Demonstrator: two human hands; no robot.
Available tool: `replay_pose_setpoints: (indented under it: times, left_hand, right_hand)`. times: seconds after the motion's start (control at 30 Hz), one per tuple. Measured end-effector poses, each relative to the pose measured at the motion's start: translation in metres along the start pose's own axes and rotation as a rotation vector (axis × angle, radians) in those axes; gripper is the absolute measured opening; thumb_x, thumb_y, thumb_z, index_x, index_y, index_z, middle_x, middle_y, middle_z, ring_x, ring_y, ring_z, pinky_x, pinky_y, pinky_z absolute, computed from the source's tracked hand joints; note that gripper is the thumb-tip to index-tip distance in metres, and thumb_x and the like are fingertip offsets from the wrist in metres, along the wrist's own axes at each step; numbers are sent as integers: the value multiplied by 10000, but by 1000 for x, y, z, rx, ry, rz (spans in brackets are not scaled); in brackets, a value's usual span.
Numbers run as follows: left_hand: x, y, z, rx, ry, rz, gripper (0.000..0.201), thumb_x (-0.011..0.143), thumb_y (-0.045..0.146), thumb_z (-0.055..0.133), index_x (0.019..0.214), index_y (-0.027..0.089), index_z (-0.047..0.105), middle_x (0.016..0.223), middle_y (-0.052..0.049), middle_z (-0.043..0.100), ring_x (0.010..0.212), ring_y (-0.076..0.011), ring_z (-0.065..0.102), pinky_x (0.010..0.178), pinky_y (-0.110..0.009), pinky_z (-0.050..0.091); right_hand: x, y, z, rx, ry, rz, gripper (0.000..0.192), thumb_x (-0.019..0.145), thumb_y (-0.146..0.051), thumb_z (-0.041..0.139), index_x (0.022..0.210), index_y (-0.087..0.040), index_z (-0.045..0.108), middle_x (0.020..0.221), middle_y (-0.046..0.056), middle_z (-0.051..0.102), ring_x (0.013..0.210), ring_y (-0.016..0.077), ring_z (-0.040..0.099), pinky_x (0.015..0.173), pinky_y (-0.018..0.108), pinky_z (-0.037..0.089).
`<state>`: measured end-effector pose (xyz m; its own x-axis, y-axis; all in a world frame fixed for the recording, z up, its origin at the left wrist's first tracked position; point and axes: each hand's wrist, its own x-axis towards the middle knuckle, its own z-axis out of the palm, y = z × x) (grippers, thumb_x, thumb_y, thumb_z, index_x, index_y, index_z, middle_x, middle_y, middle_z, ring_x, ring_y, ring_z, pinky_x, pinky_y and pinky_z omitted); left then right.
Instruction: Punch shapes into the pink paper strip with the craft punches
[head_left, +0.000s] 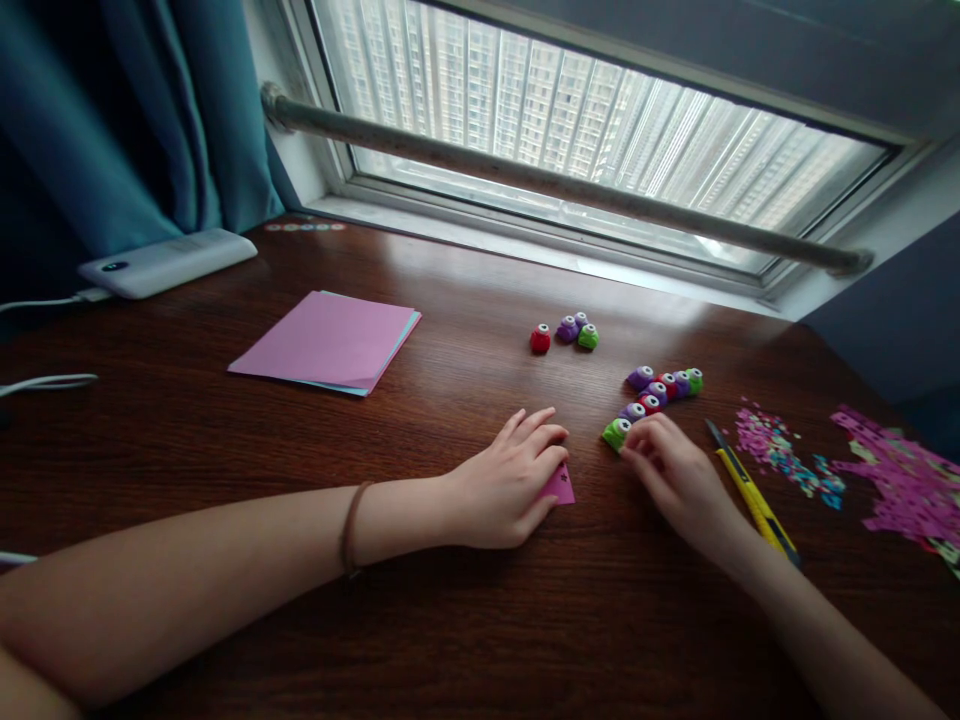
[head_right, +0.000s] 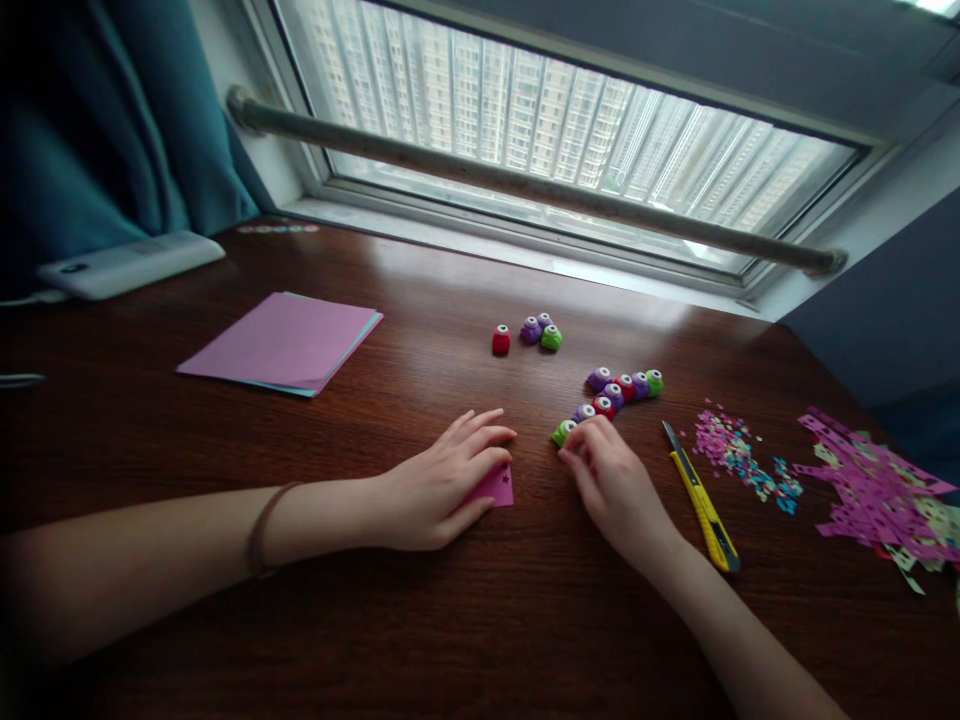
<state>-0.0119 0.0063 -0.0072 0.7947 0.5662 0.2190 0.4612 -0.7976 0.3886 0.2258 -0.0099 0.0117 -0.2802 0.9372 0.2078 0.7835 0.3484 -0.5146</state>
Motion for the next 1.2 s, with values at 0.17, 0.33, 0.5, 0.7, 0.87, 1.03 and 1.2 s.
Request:
replay_pose_setpoints:
  times: [0.17,0.33,0.5,0.7,0.87,1.03,1.2]
  left_hand:
    - [0,-1,1,16,-26,-12,371,822,273,447,1154,106,464,1325,-144,384,1343,-318,176,1099,-522,164]
    - [1,-2,2,4,0,-9,353,832,232,435,1163,112,462,1325,-139,388,1334,-305,196,1085,-531,198]
    - [2,-3,1,-90,172,-37,261,830,107,382,1057,105,510,1196,-121,480,1223,-232,344,1047,-424,314]
    - [6,-7,-3,-221,248,-226,168,735,19,396,756,146,504,881,-57,543,885,-173,474,824,-324,432]
    - [9,-10,-3,-247,237,-282,171,724,16,401,712,156,499,805,-32,540,821,-157,475,767,-297,425]
    - [7,-9,-2,-229,214,-258,132,748,61,435,728,154,527,789,-21,558,801,-152,485,745,-293,416]
    - [7,-10,-1,-198,190,-231,107,762,101,462,753,155,554,818,-27,579,823,-163,493,760,-306,412]
  right_hand:
    - [4,42,-57,-436,325,289,71,779,-255,590,820,-208,554,710,23,606,608,177,558,592,298,391]
    - [-8,84,-97,-768,334,429,138,800,-300,532,810,-205,632,728,93,630,560,205,503,530,337,322]
    - [-14,101,-107,-805,373,555,167,741,-351,587,718,-212,678,843,93,648,467,143,370,446,308,274]
    - [-4,85,-98,-770,469,503,183,731,-359,619,863,-254,690,878,45,683,648,203,570,515,312,354]
    - [12,55,-74,-456,404,391,307,782,-489,562,758,-215,699,522,3,599,523,171,573,521,289,382]
    - [53,40,-48,-135,284,123,274,759,-327,606,992,-193,658,795,28,666,642,154,617,598,271,476]
    - [123,49,-19,-144,114,64,412,711,-250,658,1094,-118,585,996,97,646,788,188,626,689,299,508]
